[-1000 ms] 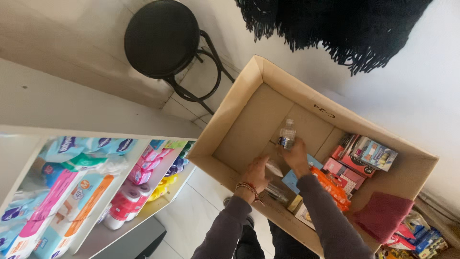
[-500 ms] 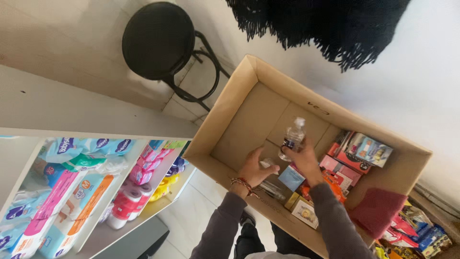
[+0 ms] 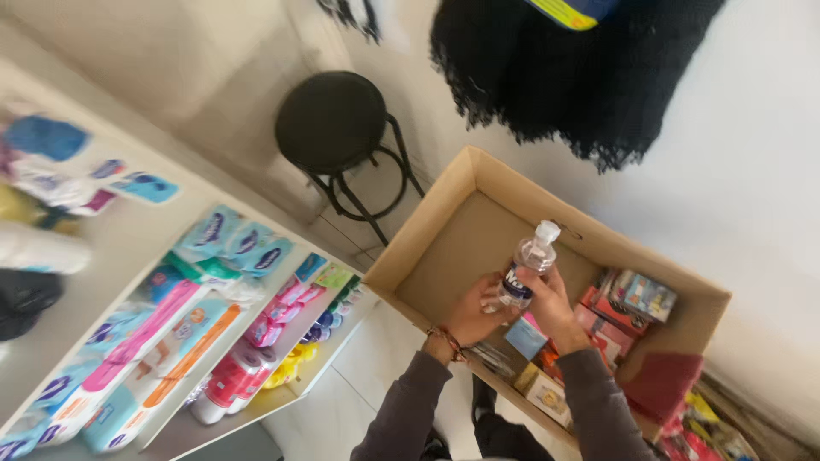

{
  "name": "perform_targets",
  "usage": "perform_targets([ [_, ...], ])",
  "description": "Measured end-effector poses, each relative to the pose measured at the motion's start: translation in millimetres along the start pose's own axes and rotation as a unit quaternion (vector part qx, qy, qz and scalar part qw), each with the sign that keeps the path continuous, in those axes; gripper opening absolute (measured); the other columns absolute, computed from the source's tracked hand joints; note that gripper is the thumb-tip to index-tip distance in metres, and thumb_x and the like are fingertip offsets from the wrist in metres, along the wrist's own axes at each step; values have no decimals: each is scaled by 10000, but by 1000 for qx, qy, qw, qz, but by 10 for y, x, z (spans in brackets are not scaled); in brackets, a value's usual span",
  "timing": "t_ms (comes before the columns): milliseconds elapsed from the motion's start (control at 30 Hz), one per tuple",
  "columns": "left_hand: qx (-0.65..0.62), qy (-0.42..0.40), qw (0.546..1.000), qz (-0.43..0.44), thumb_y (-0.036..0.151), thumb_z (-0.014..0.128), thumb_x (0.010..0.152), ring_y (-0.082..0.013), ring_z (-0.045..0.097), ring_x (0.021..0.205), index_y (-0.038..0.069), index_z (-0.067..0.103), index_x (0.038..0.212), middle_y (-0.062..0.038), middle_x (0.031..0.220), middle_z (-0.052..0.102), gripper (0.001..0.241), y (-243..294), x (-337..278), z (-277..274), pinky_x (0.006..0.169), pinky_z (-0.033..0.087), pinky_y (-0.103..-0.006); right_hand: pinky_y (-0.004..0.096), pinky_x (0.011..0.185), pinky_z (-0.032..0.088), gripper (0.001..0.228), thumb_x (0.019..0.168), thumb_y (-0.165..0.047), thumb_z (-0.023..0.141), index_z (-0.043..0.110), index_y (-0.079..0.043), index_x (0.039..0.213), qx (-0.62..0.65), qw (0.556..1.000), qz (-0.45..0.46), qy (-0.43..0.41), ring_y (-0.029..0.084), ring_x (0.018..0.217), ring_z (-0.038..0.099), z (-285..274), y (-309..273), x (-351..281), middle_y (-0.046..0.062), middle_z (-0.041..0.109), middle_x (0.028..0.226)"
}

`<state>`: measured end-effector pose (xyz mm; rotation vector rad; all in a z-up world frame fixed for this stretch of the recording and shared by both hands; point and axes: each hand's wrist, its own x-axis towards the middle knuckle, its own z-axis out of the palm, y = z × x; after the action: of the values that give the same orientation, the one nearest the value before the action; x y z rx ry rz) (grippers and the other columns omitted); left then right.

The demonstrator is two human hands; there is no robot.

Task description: The person transfers various items, including small packages, bottles, and boxed goods, from a cardboard box on the floor to a white shelf, organizing them in different sections.

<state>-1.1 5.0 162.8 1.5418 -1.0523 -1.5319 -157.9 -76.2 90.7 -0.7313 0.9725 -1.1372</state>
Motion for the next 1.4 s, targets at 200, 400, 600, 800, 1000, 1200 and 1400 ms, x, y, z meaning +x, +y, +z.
perform_targets([
  [200,-227,73,968,82,243,942,787,-221,675,1060,28,510,1479,-168,1194,643,843,12,-372,-454,929,595,-305,354,564,560,378,841,-145,816,599,-52,1136,28,997,12,-68,193,786,603,794,35,-26,102,613,932],
  [400,-243,210,926,198,346,892,851,-250,668,1013,31,617,1376,-182,1205,644,671,251,-1121,-1118,889,590,-365,521,946,508,589,964,-322,613,541,15,1442,-46,950,14,-307,362,1177,623,1747,-31,-126,248,636,1275],
  [600,-270,337,860,273,218,891,828,-101,675,976,56,665,1281,-16,1125,691,532,383,-1928,-1819,870,604,-250,436,899,550,496,748,-23,873,702,-12,1214,-127,881,-84,-449,203,1003,654,3228,-486,-859,121,728,1068],
  [800,-215,475,800,297,201,918,783,-287,679,1122,3,601,1394,-181,1217,664,716,484,-2474,-2662,935,618,-378,309,723,536,663,711,-178,955,626,-86,1279,-216,860,-130,-444,147,788,623,4469,-602,-1430,48,708,958],
  [1000,48,580,790,194,399,705,965,-373,543,1338,45,567,1431,-173,1378,583,602,613,-3299,-3147,1085,497,-440,422,940,576,682,860,-173,861,495,62,1386,-238,829,-170,-476,323,1125,667,5448,-575,-1740,256,665,1202],
  [1200,285,606,739,77,317,596,1016,-412,395,1457,80,545,1437,-208,1485,480,486,239,-3414,-3551,1222,305,-511,648,1037,515,821,942,-414,763,329,-61,1542,-368,796,-149,-458,425,1253,586,5828,-398,-1657,240,562,1371],
  [1400,340,641,688,22,302,633,972,-348,487,1390,39,595,1349,-166,1393,561,462,17,-3466,-3697,1212,314,-487,658,1044,481,766,872,-314,862,447,-44,1457,-327,805,-111,-483,431,1201,619,5908,-63,-1803,240,598,1310],
])
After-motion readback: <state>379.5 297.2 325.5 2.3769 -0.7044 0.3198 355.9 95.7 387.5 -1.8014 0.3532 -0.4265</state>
